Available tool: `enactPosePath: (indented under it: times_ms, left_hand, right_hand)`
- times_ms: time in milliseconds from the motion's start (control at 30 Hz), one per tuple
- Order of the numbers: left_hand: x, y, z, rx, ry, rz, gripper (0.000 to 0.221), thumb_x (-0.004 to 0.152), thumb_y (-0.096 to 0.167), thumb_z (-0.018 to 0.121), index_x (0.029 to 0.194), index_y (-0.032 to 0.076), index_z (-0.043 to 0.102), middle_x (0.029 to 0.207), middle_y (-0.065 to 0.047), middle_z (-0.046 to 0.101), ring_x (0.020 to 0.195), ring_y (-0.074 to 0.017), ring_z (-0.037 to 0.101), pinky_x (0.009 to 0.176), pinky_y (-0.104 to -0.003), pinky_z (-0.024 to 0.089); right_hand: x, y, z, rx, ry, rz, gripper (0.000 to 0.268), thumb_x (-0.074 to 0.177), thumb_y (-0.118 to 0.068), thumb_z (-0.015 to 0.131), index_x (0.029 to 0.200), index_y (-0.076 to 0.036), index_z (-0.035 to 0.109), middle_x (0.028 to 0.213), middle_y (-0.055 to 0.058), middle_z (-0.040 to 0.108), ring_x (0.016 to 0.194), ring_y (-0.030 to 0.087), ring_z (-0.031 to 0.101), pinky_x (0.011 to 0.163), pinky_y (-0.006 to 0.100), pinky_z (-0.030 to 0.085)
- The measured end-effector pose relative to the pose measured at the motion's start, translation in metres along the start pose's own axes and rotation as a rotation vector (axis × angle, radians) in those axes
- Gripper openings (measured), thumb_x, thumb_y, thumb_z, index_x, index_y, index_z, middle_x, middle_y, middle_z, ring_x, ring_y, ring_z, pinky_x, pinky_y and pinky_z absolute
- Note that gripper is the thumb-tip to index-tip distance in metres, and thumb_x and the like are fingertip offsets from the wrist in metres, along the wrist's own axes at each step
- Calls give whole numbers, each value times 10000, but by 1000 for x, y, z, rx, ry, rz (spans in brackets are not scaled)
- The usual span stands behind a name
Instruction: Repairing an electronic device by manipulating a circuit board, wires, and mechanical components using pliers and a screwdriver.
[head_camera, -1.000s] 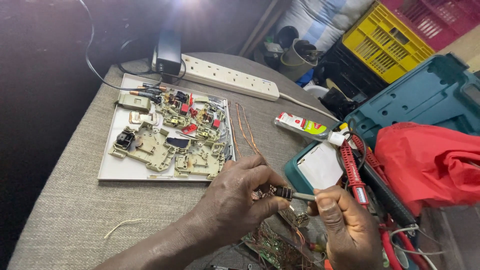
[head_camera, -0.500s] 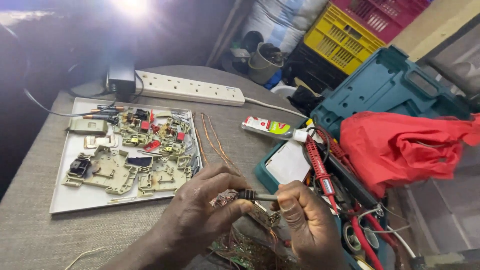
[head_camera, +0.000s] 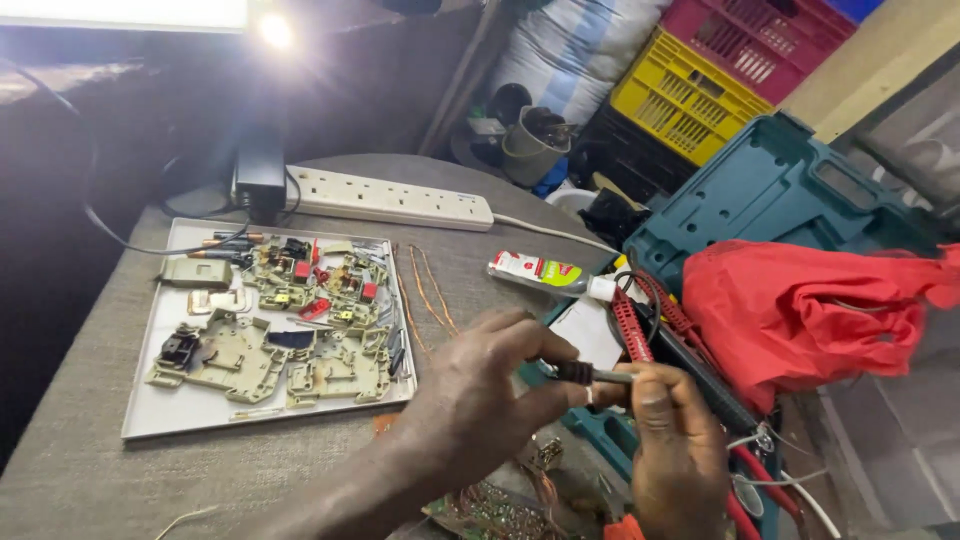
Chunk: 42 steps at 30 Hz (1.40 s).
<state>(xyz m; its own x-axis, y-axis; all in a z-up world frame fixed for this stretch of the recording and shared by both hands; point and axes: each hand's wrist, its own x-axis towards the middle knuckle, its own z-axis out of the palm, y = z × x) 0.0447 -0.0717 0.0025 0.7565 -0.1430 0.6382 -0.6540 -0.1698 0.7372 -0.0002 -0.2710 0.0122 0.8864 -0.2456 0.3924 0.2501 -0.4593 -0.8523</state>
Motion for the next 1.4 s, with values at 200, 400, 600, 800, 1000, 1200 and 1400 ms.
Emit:
enactPosePath:
  times_ms: [200,400,600,800,1000,1200,1400]
  left_hand:
    - [1,-16,34,-275,-58,-24,251,781,270,902,980,195,768,924,18,779,882,-179,737,825,-324,551]
    - [-5,-24,23,-312,-148,-149,261,776,271,909,991,224,769,886,62,751,818,-111,704,763,-275,557]
    - [-8,-6,18,-499,-295,-353,354,811,240,848,1165,233,831,887,78,767,775,-25,686,715,-207,563]
    - [-12,-2,18,-454,-176,-266,249,799,242,864,1042,205,820,854,71,775,755,-45,705,705,-225,583]
    - [-11,-5,14,-290,-30,30,195,878,288,831,1028,192,751,864,13,738,745,-134,742,700,-295,585]
    - [-5,7,6,-405,-296,-469,136,936,301,758,989,244,869,570,96,568,522,-44,451,507,-276,381]
    - [-8,0,16,-627,-310,-484,126,933,135,759,1013,165,852,735,72,709,612,-19,493,559,-226,398]
  right_hand:
    - [16,25,-7,286,333,70,157,1024,-162,647,1011,-10,684,1066,125,758,863,221,689,800,310,553]
    - [7,23,4,271,289,56,293,950,-283,737,1008,2,701,967,100,708,870,208,656,859,317,514]
    - [14,41,-27,462,211,211,366,1073,-360,614,1232,-31,639,1098,113,664,970,297,688,863,461,616]
    - [10,14,-13,418,219,206,374,1093,-393,562,1256,-63,631,1079,116,665,917,278,667,842,397,565]
    - [9,10,-7,463,225,197,342,1128,-259,521,1302,8,644,1087,201,693,916,318,681,826,409,574]
    - [11,20,-9,562,170,168,382,1084,-250,587,1338,23,672,956,150,680,871,258,700,825,349,601]
    - [10,18,-6,642,155,140,351,1079,-246,572,1288,8,697,892,109,642,796,308,676,782,401,581]
